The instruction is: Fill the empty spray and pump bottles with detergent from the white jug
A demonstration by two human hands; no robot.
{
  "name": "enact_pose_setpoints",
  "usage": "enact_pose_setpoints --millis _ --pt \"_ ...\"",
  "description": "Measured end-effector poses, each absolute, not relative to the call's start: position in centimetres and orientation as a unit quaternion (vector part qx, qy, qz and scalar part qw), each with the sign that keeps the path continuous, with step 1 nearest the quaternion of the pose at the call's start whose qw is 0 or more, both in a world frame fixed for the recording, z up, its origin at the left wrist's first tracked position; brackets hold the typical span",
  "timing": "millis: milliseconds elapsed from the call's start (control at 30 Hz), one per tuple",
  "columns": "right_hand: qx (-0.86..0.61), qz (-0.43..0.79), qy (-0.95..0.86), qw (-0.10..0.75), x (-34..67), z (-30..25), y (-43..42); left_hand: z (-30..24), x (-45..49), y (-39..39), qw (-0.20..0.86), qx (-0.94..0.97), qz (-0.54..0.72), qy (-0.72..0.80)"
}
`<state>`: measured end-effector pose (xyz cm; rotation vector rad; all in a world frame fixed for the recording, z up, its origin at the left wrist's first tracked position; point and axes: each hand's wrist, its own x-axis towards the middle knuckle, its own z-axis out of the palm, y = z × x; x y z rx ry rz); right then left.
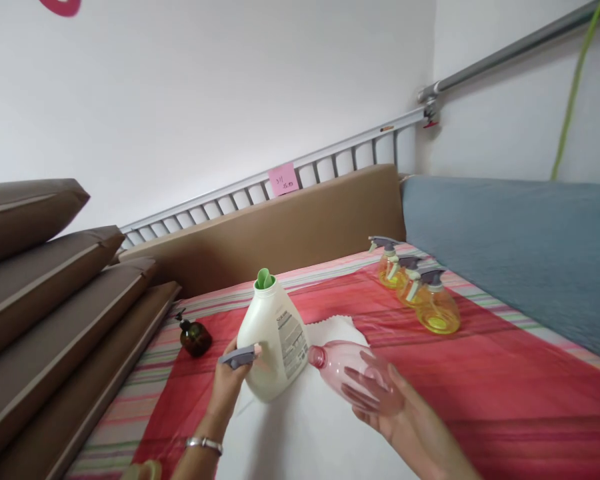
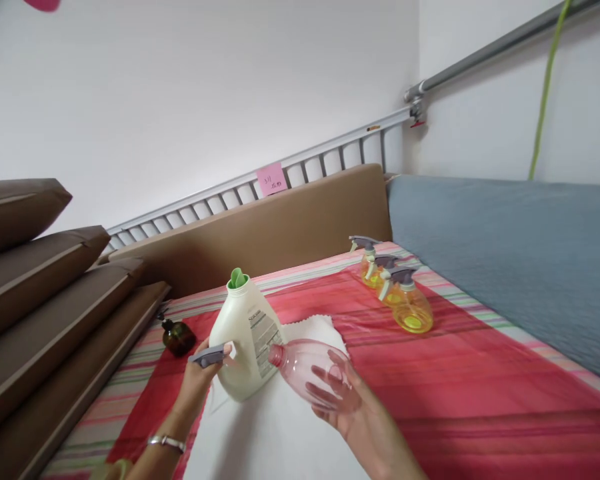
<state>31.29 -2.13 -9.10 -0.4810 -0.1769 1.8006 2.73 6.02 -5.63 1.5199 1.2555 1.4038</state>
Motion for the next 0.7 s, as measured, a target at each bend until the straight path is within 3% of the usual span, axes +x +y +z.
enact_pose_setpoints --millis 200,333,500,700 --pt "-0.235 0.785 -0.086 0.566 29.1 -9.4 -3.4 -4.8 1.4 3.8 0.332 0.483 0.627 0.513" --pt "-0.234 0.811 -0.086 0.529 27.3 -9.8 -4.3 -2.4 -0.1 1.3 0.375 0.362 0.756 0.396" --pt "-0.243 0.818 -0.097 0.512 25.4 -10.0 -5.7 0.5 -0.7 -1.5 0.473 0.299 0.753 0.347" --pt "-0.252 0.817 -0.116 0.506 24.7 -10.7 -6.0 2.6 -1.0 -3.5 0.436 0.28 0.789 0.33"
